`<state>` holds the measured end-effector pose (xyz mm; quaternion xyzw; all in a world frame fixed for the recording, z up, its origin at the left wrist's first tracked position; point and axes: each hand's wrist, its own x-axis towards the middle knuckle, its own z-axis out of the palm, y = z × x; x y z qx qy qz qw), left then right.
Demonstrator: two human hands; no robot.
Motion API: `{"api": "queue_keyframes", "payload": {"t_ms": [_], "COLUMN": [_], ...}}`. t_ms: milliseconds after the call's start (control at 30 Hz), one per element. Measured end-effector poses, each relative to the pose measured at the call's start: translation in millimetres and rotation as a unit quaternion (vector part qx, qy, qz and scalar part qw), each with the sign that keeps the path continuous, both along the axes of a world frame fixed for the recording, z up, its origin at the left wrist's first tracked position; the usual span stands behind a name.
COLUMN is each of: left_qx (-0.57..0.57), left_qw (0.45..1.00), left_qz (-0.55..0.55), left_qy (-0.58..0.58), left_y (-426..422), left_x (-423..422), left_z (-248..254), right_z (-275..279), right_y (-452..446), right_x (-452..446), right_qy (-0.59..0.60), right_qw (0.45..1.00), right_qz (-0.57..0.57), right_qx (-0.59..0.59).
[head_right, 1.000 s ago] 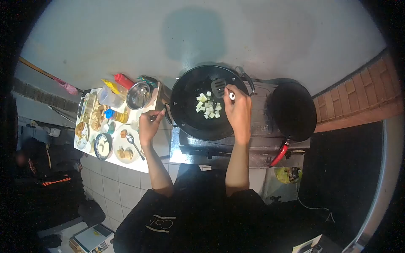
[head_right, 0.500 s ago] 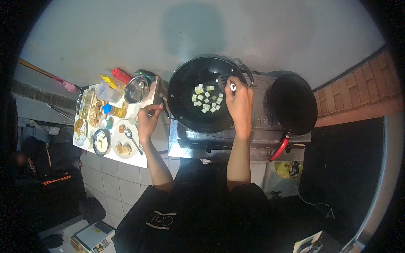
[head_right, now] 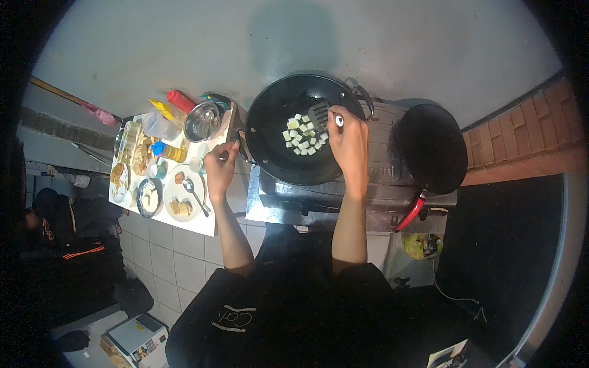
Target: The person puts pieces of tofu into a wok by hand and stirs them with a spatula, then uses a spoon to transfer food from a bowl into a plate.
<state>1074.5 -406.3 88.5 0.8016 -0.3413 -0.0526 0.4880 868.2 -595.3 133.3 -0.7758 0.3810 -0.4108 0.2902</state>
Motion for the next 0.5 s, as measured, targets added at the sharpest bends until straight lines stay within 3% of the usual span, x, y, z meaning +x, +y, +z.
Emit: {"api": "queue_keyframes", "payload": {"t_ms": [267, 500], "left_qx": [-0.004, -0.032], "left_qw": [1.0, 0.999], "left_qz": [0.01, 0.029], "left_qy": [-0.007, 0.012], "left_y": [-2, -6], "left_x": [-4, -7], "left_z": [-4, -8], "right_z": [14, -7], "right_y": [7, 0], "right_x": [-6, -4], "right_qy": [-0.031, -0.03], "right_qw": [0.998, 0.999], "right_qz": [-0.054, -0.028], "right_qx": [-0.009, -0.007]}}
